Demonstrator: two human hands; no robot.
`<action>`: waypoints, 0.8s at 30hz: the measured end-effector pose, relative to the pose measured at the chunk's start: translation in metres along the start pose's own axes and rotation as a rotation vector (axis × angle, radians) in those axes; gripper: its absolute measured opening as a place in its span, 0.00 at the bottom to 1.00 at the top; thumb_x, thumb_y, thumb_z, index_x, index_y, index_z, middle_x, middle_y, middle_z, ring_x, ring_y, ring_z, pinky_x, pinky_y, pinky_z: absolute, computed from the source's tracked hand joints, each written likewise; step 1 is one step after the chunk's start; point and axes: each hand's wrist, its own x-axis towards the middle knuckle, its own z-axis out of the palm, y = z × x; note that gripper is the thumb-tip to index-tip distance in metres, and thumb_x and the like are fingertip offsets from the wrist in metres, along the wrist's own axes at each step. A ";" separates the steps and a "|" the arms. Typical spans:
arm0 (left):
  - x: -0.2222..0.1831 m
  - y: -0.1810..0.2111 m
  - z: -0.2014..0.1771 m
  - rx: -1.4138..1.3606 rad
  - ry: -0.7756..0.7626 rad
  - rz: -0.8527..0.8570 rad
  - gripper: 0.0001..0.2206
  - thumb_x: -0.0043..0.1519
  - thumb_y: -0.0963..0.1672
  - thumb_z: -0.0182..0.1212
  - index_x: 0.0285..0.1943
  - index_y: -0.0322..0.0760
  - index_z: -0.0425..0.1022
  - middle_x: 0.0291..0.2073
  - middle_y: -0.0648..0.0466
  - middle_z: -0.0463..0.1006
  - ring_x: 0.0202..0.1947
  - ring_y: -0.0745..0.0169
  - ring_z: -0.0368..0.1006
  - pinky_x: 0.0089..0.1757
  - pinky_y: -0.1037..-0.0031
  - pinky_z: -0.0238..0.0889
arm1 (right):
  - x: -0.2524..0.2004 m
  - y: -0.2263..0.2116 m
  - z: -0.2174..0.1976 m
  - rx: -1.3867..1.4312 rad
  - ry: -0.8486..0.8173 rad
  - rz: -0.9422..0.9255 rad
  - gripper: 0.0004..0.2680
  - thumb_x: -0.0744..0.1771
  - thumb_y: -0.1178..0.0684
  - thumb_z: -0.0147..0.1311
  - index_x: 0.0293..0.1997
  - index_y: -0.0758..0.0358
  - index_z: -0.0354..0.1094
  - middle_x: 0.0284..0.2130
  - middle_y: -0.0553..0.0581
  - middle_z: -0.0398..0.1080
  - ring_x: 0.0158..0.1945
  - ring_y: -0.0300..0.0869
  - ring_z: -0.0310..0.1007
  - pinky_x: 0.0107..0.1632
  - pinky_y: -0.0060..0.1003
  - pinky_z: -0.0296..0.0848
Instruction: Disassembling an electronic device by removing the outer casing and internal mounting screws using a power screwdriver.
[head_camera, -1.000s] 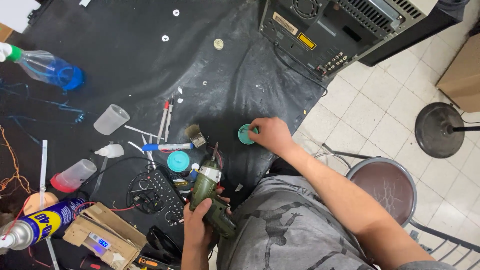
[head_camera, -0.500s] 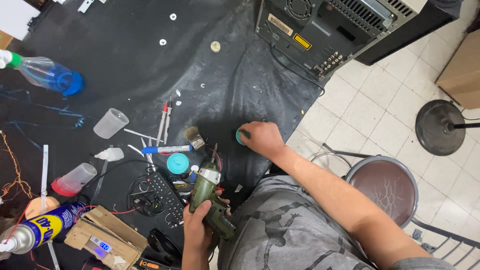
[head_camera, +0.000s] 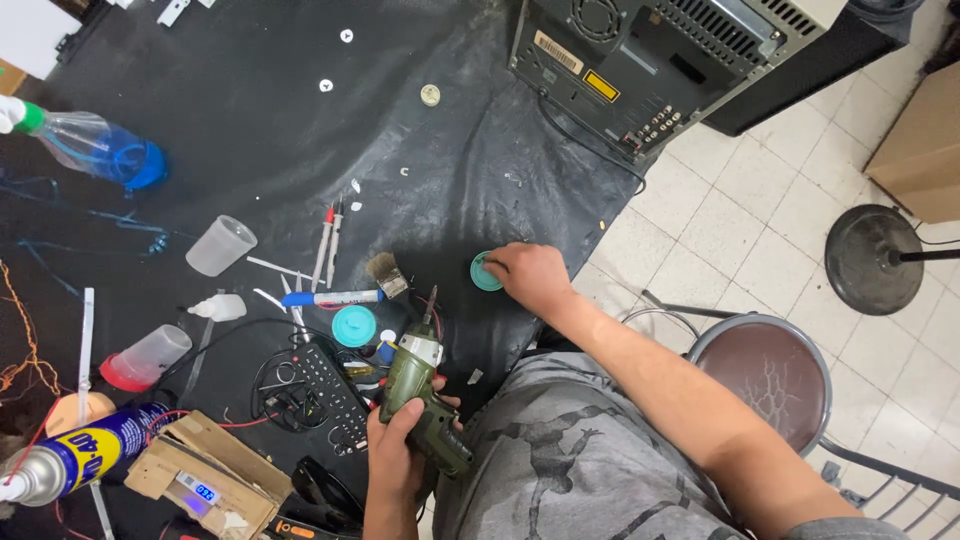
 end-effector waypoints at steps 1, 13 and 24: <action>0.000 0.000 0.001 0.001 -0.003 0.001 0.25 0.63 0.42 0.61 0.67 0.16 0.72 0.50 0.32 0.83 0.42 0.32 0.82 0.33 0.48 0.80 | 0.001 0.000 0.002 -0.001 0.003 0.001 0.09 0.73 0.44 0.55 0.49 0.49 0.83 0.38 0.48 0.83 0.39 0.50 0.82 0.32 0.51 0.74; -0.006 0.002 0.005 0.032 0.001 0.047 0.23 0.62 0.42 0.60 0.63 0.14 0.75 0.50 0.31 0.82 0.40 0.32 0.83 0.31 0.49 0.80 | -0.002 0.013 -0.016 0.047 -0.005 -0.060 0.09 0.70 0.49 0.61 0.55 0.47 0.83 0.48 0.48 0.85 0.49 0.49 0.85 0.42 0.49 0.79; -0.006 -0.001 0.004 0.043 0.037 -0.008 0.25 0.62 0.41 0.59 0.66 0.14 0.74 0.51 0.31 0.83 0.41 0.32 0.82 0.32 0.47 0.79 | 0.000 -0.003 -0.039 -0.164 -0.152 -0.073 0.07 0.70 0.55 0.51 0.35 0.52 0.75 0.29 0.54 0.77 0.31 0.56 0.78 0.26 0.51 0.69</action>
